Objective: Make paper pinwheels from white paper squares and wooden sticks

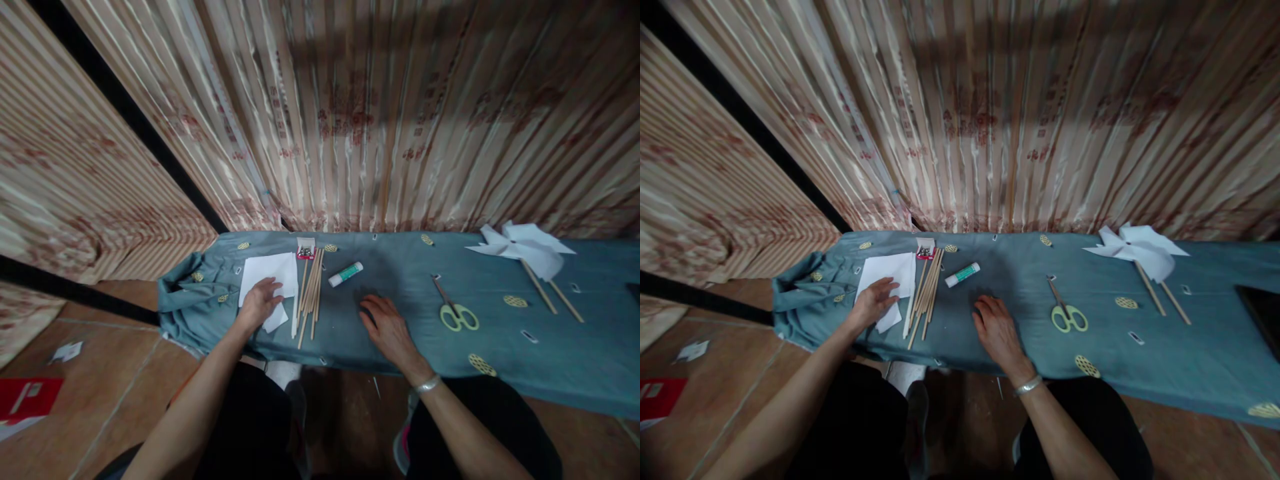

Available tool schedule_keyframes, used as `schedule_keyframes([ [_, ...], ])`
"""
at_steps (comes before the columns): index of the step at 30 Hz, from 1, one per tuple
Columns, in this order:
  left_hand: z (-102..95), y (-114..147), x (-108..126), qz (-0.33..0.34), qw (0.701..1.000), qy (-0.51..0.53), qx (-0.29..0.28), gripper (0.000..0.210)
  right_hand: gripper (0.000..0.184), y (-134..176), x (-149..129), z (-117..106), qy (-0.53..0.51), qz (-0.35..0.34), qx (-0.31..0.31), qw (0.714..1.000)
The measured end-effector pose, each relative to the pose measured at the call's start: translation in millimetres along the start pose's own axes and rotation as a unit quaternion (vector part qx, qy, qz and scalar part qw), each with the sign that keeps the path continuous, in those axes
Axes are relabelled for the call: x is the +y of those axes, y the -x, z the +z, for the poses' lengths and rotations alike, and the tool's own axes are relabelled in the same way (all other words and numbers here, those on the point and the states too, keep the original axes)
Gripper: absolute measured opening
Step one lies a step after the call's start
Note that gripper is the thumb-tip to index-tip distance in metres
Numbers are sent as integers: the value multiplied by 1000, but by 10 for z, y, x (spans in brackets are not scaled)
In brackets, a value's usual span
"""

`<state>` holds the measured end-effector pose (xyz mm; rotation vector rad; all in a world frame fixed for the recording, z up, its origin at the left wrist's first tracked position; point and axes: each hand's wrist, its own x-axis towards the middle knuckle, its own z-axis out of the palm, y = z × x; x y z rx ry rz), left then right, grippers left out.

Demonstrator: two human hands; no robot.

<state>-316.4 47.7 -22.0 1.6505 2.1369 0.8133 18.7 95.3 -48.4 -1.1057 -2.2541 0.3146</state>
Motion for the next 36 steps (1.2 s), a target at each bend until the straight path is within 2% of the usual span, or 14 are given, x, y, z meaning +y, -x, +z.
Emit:
schedule_keyframes([
  [5, -22, 34, 81, -14, 993, 113, 16, 29, 25, -29, 19, -8, -12, 5, -8, 1000],
  [9, -18, 11, 153, -80, 978, 174, 76, 28, 22, -52, 22, -9, -9, 2, -6, 1000],
  [13, -13, -30, 155, -114, 971, 178, 109, 28, 20, -58, 28, 2, -2, 0, -5, 1000],
  [19, -23, -52, 151, -143, 964, 185, 125, 33, 17, -63, 52, 22, -7, 0, -7, 1000],
  [28, -51, -34, 179, -157, 953, 235, 110, 45, 15, -79, 52, 14, -10, -2, -5, 1000],
  [31, -54, -38, 175, -164, 949, 241, 119, 42, 15, -81, 59, 22, -6, -5, 0, 1000],
  [36, -92, -42, 187, -167, 942, 241, 165, 34, 15, -81, 74, 24, -3, -6, -4, 1000],
])
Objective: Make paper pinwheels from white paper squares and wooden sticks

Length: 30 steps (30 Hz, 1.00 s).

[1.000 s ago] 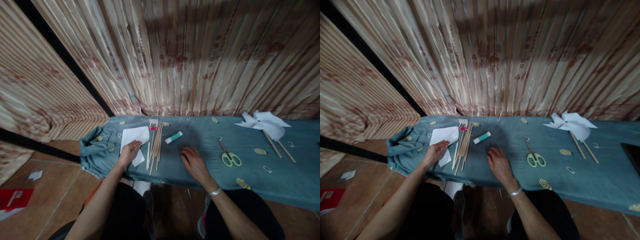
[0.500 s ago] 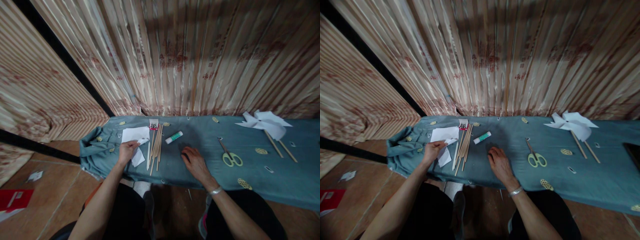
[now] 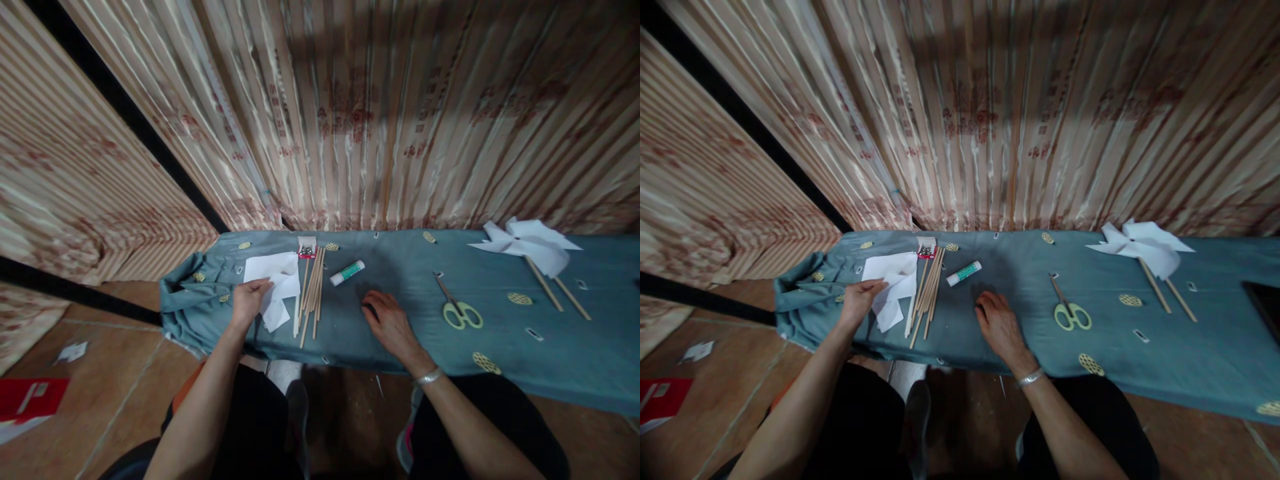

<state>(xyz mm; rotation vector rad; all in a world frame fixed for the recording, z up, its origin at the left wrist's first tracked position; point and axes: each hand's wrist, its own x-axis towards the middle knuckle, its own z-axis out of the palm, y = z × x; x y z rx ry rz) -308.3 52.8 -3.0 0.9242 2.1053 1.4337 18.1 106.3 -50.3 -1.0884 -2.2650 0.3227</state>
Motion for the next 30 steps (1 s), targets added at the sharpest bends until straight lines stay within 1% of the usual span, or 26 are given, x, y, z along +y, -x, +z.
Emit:
schedule_keyframes([
  [3, -33, 2, 60, 7, 999, 6, 33, 32, 16, 3, -2, 0, -4, 0, -4, 1000],
  [5, -62, 24, 145, 16, 997, 31, 66, 32, 18, 2, -7, 3, -6, 3, -1, 1000],
  [7, -82, 88, 281, 31, 991, 84, 103, 34, 21, -7, -10, -1, -12, 8, 9, 1000],
  [9, -66, 213, 463, 52, 982, 145, 112, 35, 25, -21, -7, -33, -24, 16, 29, 999],
  [11, 16, 397, 656, 76, 981, 161, 74, 33, 27, -35, 6, -112, -38, 32, 60, 997],
  [13, 176, 618, 806, 118, 982, 144, 9, 29, 29, -32, 29, -242, -49, 60, 96, 992],
  [15, 397, 839, 869, 163, 973, 123, -105, 21, 33, 1, 66, -409, -57, 98, 123, 986],
  [17, 634, 1034, 831, 194, 954, 102, -203, 16, 37, 69, 117, -579, -56, 132, 139, 980],
  [18, 743, 1118, 781, 210, 944, 93, -239, 14, 40, 116, 146, -655, -51, 138, 139, 979],
  [20, 920, 1266, 650, 240, 921, 83, -295, 14, 46, 235, 207, -774, -37, 125, 112, 985],
  [22, 1031, 1397, 527, 253, 903, 69, -340, 16, 52, 373, 254, -850, -25, 94, 45, 994],
  [24, 1085, 1515, 453, 256, 887, 58, -380, 18, 59, 511, 270, -892, -20, 73, -31, 997],
  [26, 1109, 1613, 434, 255, 875, 54, -408, 20, 62, 628, 247, -918, -18, 67, -82, 994],
  [28, 1127, 1679, 450, 251, 868, 52, -425, 22, 60, 711, 197, -936, -23, 57, -105, 993],
  [30, 1147, 1702, 472, 248, 866, 48, -432, 25, 52, 757, 144, -943, -41, 43, -103, 993],
])
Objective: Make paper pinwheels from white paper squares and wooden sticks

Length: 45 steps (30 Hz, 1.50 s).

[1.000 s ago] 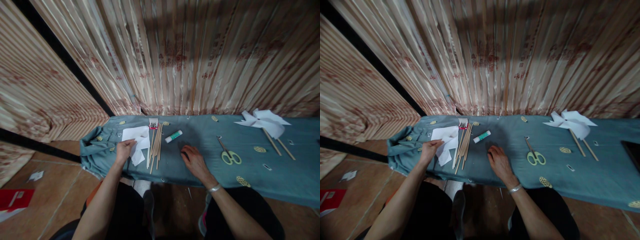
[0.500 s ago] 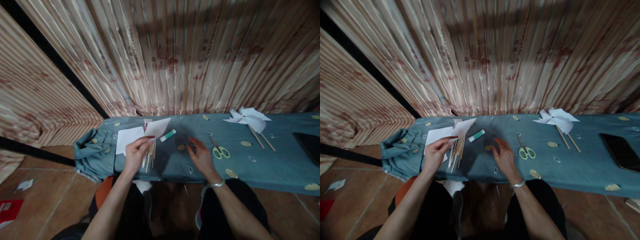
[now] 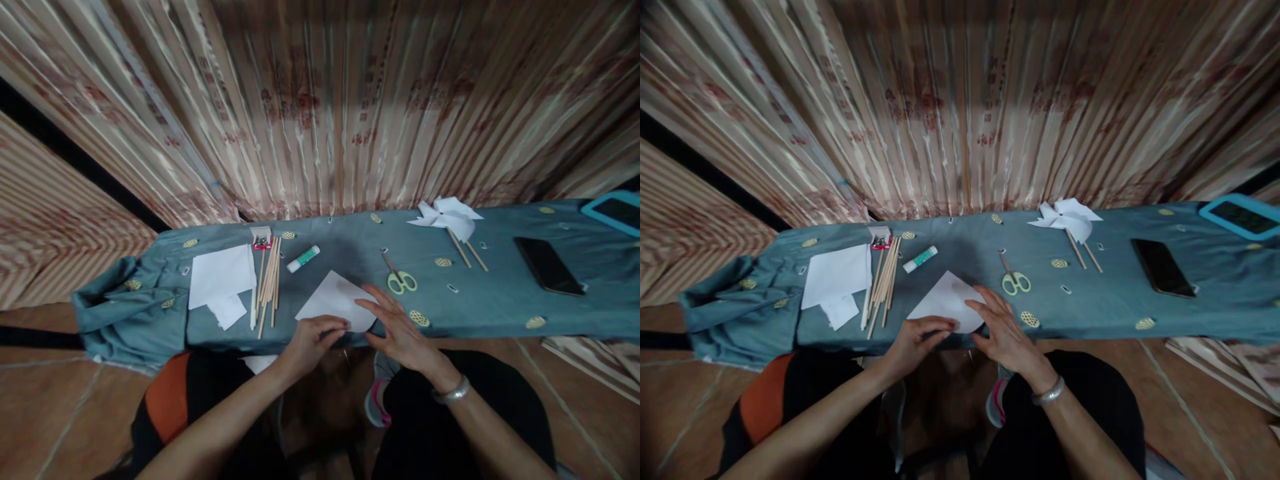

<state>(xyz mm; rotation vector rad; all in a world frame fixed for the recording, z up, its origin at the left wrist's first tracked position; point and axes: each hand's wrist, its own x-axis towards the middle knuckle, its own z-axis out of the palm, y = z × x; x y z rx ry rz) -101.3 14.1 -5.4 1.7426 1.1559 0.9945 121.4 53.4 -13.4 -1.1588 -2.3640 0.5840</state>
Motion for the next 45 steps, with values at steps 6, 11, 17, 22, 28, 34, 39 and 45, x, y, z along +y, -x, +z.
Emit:
schedule_keyframes([
  [6, -84, -103, -3, 6, 997, -73, 10, 28, 14, -58, -14, 55, -85, 30, 57, 994],
  [11, -103, -111, 53, 134, 938, -318, 16, 47, 19, -308, 60, 69, -116, 83, 82, 986],
  [17, 88, 3, -118, 166, 876, -442, -99, 53, 28, -518, 139, 202, -107, 111, 95, 983],
  [22, 109, 86, -270, 120, 871, -462, -114, 73, 31, -498, 159, 316, -61, 96, 125, 986],
  [28, 71, 127, -300, 102, 867, -474, -118, 78, 30, -468, 148, 320, -17, 59, 122, 991],
  [34, 64, 114, -312, 99, 860, -486, -122, 77, 31, -469, 123, 316, 1, 57, 119, 991],
  [39, 68, 112, -306, 85, 861, -485, -125, 79, 31, -487, 135, 323, 3, 52, 121, 991],
  [45, 65, 95, -286, 77, 868, -475, -126, 79, 32, -511, 171, 346, 9, 47, 121, 992],
])
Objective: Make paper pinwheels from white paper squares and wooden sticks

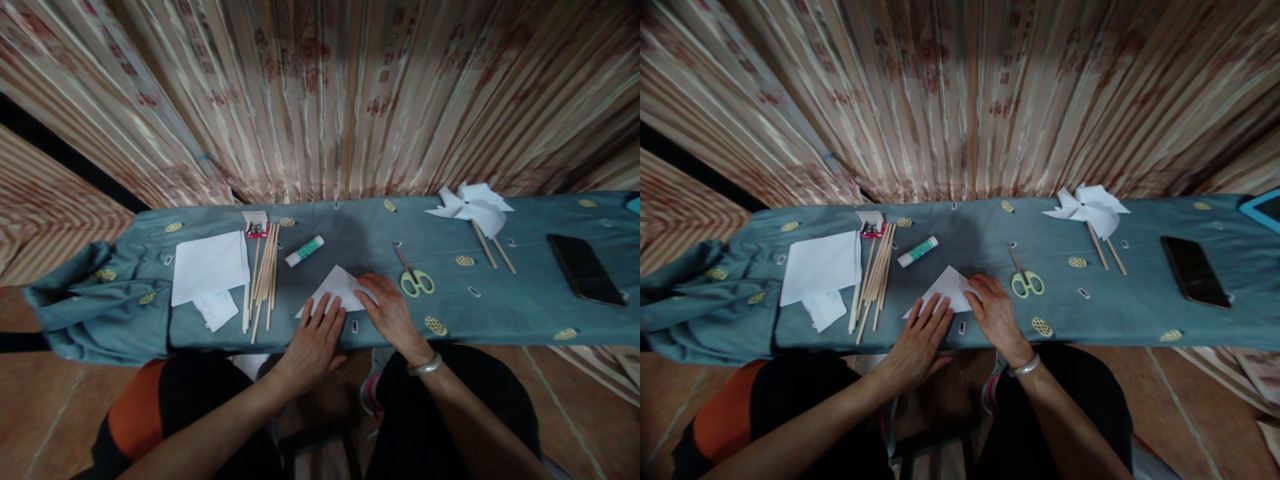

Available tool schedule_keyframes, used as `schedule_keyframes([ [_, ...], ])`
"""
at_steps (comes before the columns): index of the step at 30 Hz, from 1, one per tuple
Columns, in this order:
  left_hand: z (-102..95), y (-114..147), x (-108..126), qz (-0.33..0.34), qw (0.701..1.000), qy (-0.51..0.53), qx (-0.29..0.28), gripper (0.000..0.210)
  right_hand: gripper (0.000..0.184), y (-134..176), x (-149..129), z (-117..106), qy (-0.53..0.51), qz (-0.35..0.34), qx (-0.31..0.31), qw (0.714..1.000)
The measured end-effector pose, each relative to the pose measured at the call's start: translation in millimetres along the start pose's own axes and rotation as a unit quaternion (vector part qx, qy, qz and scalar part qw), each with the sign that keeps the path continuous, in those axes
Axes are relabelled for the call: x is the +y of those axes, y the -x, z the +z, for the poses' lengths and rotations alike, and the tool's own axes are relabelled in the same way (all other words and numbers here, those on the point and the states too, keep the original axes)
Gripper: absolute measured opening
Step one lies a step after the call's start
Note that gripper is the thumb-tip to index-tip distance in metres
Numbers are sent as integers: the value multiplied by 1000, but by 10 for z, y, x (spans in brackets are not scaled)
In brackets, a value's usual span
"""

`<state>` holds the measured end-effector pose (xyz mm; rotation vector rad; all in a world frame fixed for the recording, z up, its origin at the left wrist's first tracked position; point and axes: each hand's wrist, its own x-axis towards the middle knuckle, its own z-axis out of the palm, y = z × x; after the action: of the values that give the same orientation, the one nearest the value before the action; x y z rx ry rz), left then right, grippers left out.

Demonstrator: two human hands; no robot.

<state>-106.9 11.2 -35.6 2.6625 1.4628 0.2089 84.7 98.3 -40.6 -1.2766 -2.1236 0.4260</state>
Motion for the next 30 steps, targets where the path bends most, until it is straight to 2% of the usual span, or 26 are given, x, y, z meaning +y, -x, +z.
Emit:
schedule_keyframes([
  [14, 5, -19, 2, -8, 1000, -24, -7, 80, 27, -20, 16, 80, 27, -9, 3, 1000],
  [21, 48, -27, -5, -11, 999, -48, -16, 80, 26, -56, 19, 102, 72, -40, 6, 997],
  [25, 40, -39, -5, -14, 998, -55, -35, 83, 29, -35, -39, 83, 108, -60, 9, 992],
  [30, 14, -36, 15, -22, 997, -70, -26, 87, 42, 85, -184, 86, 165, -57, 2, 985],
])
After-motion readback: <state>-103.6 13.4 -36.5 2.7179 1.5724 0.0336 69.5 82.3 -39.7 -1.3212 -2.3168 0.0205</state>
